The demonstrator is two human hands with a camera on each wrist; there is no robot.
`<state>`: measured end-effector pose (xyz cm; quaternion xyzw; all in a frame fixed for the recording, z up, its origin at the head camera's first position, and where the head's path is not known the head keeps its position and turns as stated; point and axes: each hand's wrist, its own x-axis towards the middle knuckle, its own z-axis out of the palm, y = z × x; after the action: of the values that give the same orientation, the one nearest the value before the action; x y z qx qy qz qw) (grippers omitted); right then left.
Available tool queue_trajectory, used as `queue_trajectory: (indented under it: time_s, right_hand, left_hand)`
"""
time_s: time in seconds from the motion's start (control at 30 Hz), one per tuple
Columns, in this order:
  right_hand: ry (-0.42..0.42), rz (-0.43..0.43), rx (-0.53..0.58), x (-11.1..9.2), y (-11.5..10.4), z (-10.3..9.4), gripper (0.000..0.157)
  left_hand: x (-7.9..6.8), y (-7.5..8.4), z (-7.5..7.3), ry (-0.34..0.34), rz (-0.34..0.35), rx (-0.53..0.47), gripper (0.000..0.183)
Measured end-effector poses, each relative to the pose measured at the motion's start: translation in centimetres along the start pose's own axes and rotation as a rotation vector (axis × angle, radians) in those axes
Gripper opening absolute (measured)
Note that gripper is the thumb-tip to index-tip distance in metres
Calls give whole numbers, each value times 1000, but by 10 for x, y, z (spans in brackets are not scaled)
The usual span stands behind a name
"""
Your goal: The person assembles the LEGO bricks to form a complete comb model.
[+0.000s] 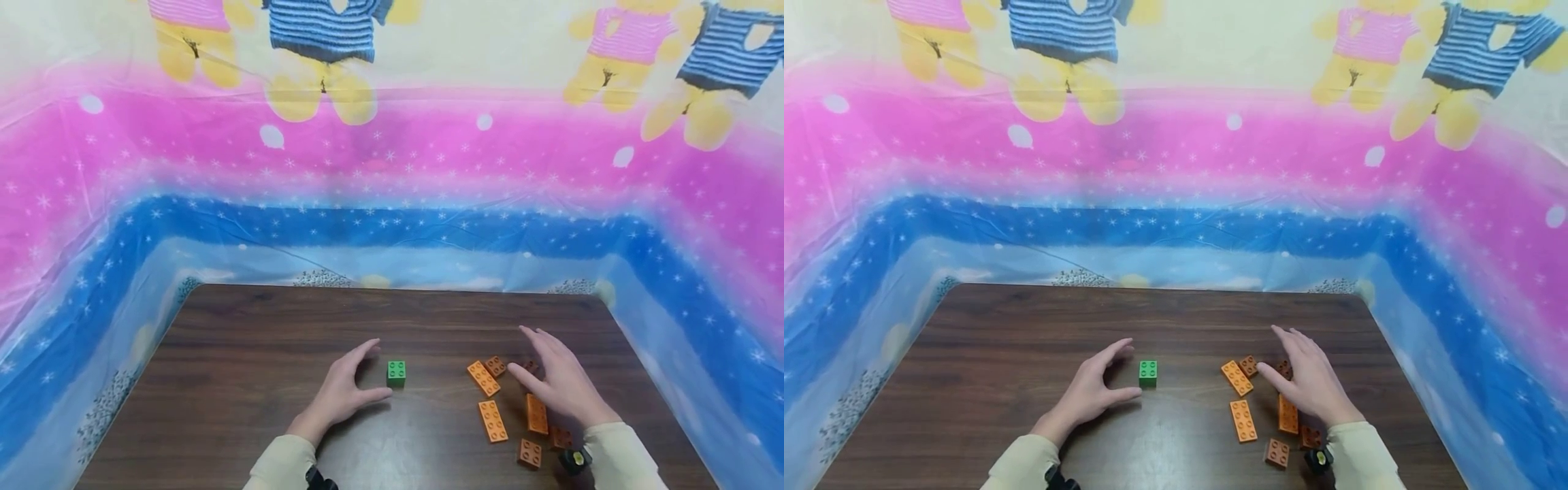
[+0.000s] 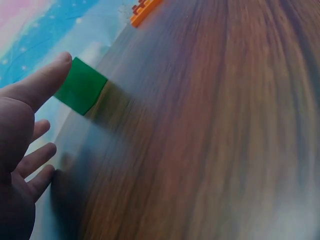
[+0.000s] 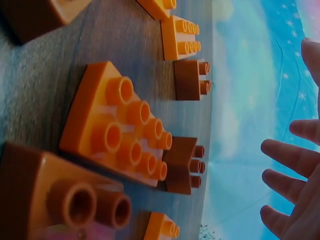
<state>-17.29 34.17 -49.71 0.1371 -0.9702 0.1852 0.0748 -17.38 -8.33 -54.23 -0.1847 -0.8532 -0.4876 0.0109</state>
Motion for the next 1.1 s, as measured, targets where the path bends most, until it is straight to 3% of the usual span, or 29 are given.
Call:
queue_trajectory:
  time_s: [0.4,0.57,0.8,1.1]
  right_hand:
    - [-68,-24,15,6,-7,11,79]
    - [-115,-22,12,8,-9,13,78]
    - [-178,-15,21,10,-10,17,69]
    - [-194,-8,-24,17,-12,21,58]
  left_hand:
    - [5,-3,17,0,-26,-35,82]
    - [5,-5,22,15,-42,12,71]
    - [4,-5,26,48,-13,85,56]
    - [4,-7,29,95,16,121,44]
